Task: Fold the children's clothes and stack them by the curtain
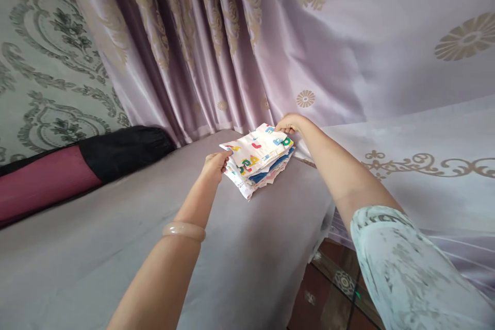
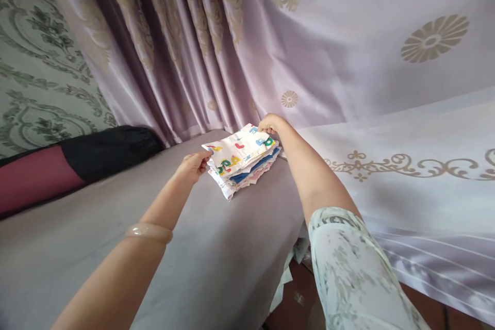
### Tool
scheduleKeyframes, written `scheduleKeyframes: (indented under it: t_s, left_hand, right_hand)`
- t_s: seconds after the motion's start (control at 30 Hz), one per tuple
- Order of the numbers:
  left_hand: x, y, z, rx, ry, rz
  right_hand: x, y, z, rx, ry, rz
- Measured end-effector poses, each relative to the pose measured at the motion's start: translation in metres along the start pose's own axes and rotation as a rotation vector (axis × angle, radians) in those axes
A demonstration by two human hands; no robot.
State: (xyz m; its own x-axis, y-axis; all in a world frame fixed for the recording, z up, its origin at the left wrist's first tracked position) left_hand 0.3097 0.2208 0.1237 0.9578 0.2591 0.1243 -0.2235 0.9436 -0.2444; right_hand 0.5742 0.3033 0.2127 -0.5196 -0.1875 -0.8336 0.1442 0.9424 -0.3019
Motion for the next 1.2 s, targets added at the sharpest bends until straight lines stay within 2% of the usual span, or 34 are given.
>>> scheduleKeyframes:
  t_s: [0.17, 0.47, 0.6, 0.83, 0.93, 1.0, 1.13, 1.2]
  left_hand:
    - [0.020, 0.009, -0.011, -0.010, -0.038, -0.009]
    - [0.022, 0.017, -0.028, -0.055, -0.006, 0.031]
    - [0.024, 0.016, -0.030, -0.082, 0.025, 0.014]
    - [0.018, 0.013, -0.039, 0.000, 0.165, 0.043]
    - [0.012, 0.009, -0.040, 0.109, 0.283, 0.046]
    - [0.008, 0.006, -0.038, 0.238, 0.435, 0.066]
    - [0.011, -0.007, -0.029, 0.636, 0.810, 0.135]
    - [0.020, -0.016, -0.029, 0.847, 0.951, 0.084]
  right_hand:
    - [-0.005, 0.023, 0.017, 0.032, -0.002, 0.118]
    - [0.000, 0.041, 0.021, -0.087, -0.158, 0.269]
    - [0.002, 0.041, 0.020, -0.087, -0.188, 0.284]
    - [0.018, 0.022, 0.021, -0.092, -0.251, 0.368]
    - [0.029, 0.014, 0.021, -0.084, -0.294, 0.435]
    - [0.038, 0.008, 0.018, -0.095, -0.318, 0.467]
    - [0.058, -0.005, 0.005, -0.180, -0.375, 0.592]
    - [0.070, -0.007, -0.004, -0.287, -0.400, 0.604]
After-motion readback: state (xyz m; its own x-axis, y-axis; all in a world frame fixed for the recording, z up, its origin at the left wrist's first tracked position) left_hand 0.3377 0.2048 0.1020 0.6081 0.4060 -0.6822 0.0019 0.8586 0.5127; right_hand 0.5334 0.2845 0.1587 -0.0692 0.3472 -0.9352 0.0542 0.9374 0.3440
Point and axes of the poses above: each hand's wrist, its own y-axis towards the middle knuckle, its own x-axis out of the palm, z = x × y, the point moved 4 cm from there along y, towards the middle knuckle
